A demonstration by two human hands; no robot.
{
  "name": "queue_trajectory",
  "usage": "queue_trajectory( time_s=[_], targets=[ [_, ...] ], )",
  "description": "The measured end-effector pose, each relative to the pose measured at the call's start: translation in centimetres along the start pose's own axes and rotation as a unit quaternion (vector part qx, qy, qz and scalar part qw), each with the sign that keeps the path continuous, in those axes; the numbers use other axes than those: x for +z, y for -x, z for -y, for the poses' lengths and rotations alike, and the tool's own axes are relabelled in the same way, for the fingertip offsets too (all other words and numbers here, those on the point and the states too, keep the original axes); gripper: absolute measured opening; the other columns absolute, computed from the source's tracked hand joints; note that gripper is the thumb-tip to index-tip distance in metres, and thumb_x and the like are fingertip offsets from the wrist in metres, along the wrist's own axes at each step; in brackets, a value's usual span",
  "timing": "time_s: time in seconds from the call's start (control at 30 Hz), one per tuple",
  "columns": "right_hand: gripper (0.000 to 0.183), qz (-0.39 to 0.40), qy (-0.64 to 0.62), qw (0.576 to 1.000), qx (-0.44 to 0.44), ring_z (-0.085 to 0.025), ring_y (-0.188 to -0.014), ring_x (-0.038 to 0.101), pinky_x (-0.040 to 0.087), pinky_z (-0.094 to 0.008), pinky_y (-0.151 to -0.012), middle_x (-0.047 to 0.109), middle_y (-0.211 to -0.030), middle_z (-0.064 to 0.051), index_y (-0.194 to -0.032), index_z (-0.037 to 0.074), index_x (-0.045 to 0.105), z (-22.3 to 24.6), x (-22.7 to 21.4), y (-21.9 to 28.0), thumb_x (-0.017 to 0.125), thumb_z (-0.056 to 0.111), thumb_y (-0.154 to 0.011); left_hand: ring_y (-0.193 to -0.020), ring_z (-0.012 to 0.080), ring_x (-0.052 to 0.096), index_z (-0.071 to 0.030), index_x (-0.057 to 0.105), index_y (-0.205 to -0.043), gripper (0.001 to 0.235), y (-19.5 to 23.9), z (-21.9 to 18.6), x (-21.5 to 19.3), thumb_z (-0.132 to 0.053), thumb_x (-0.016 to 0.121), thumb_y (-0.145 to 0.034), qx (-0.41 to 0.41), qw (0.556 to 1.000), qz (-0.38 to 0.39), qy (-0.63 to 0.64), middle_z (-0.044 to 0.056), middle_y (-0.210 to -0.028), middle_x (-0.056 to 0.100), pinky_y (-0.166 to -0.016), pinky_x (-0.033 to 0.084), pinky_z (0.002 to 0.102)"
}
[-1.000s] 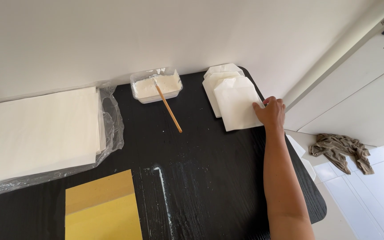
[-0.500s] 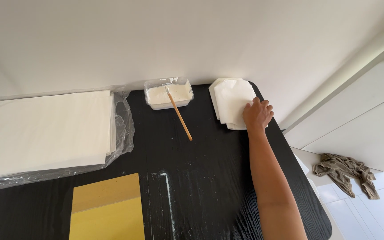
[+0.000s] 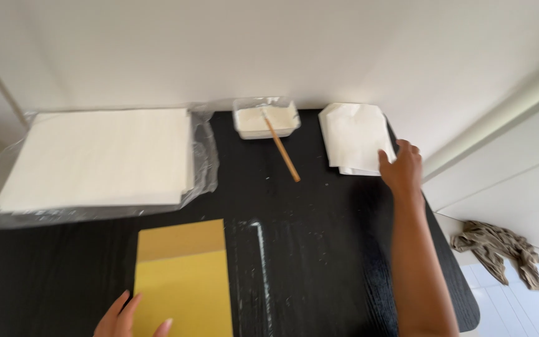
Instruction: The person applies glue to the edges of a folded white paper structure using a brush, then folds the flaps to seal the shape. They place the finished item on a stack and prepare a new sheet of paper.
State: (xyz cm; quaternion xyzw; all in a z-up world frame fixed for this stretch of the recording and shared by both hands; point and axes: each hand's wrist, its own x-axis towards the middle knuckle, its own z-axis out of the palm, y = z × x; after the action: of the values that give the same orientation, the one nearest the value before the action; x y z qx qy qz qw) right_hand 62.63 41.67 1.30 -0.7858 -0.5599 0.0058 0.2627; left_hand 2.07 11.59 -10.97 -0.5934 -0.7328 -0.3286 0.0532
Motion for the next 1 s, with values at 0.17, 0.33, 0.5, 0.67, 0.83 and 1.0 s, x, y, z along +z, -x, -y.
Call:
queue_trajectory(
  time_s=[0.17,0.33,0.5,0.67,0.83,1.0],
  targets=[
    [0.040,0.090,-0.092,0.992,-0.015,-0.021,-0.092,0.069,0.052,-0.038,-0.086,0.074,-0.105,-0.003,-0.135,0.009,0.065,9.9,-7.8,12.9,0.068,0.016,-0.095,-0.151,0.0252,0.036,-0.021,0.043,-0.152,0.094,-1.5,-3.7,-5.8,-0.072,0.065,-0.075,-0.042,0.968,0.245,-0.031,0.007,-0.163,0.038,-0.112,0.036,0.050],
    [0.040,0.121,-0.183,0.973,0.075,-0.012,-0.068,0.072,0.054,-0.024,-0.075,0.078,-0.090,0.001,-0.130,0.014,0.071,17.8,-10.0,26.5,0.079,0.020,-0.091,-0.157,0.0286,0.017,-0.020,0.024,-0.159,0.095,-3.1,-4.6,-8.6,-0.070,0.060,-0.087,-0.020,0.929,0.370,0.007,0.008,-0.171,0.018,-0.118,0.024,0.054],
    [0.058,0.256,-0.114,0.951,-0.127,-0.033,-0.153,0.030,0.044,-0.061,-0.108,0.045,-0.158,-0.009,-0.145,0.020,0.056,20.8,-4.4,38.9,0.062,0.048,-0.095,-0.157,0.0267,0.019,-0.012,0.027,-0.158,0.098,-2.8,-4.6,-9.8,-0.071,0.060,-0.088,-0.037,0.939,0.340,0.027,0.006,-0.165,0.033,-0.120,0.021,0.052],
    [0.064,0.261,-0.142,0.943,-0.148,-0.032,-0.157,0.020,0.031,-0.055,-0.116,0.052,-0.154,-0.009,-0.150,0.008,0.046,24.1,-3.5,44.4,0.053,0.048,-0.100,-0.160,0.0197,0.010,-0.014,0.020,-0.161,0.096,-3.5,-6.2,-13.4,-0.065,0.059,-0.090,-0.112,0.899,0.407,0.115,0.003,-0.170,0.024,-0.125,0.013,0.049],
    [0.065,0.316,-0.194,0.927,0.067,-0.021,-0.143,0.047,0.045,-0.049,-0.113,0.052,-0.150,-0.003,-0.146,0.019,0.051,26.5,-7.3,44.8,0.061,0.051,-0.091,-0.158,0.0199,0.014,-0.027,0.030,-0.160,0.092,-4.2,-8.0,-17.7,-0.063,0.060,-0.081,-0.310,0.831,0.393,0.243,-0.009,-0.168,0.032,-0.123,0.029,0.051],
    [0.065,0.103,-0.363,0.913,-0.159,-0.031,-0.131,0.061,0.051,-0.043,-0.105,0.053,-0.153,-0.016,-0.148,0.001,0.036,26.1,-8.3,44.4,0.056,0.035,-0.097,-0.150,0.0211,0.043,-0.013,0.029,-0.158,0.073,-3.4,-6.3,-16.6,-0.048,0.043,-0.096,-0.196,0.777,0.239,0.548,0.011,-0.160,0.049,-0.123,0.031,0.041]
  ],
)
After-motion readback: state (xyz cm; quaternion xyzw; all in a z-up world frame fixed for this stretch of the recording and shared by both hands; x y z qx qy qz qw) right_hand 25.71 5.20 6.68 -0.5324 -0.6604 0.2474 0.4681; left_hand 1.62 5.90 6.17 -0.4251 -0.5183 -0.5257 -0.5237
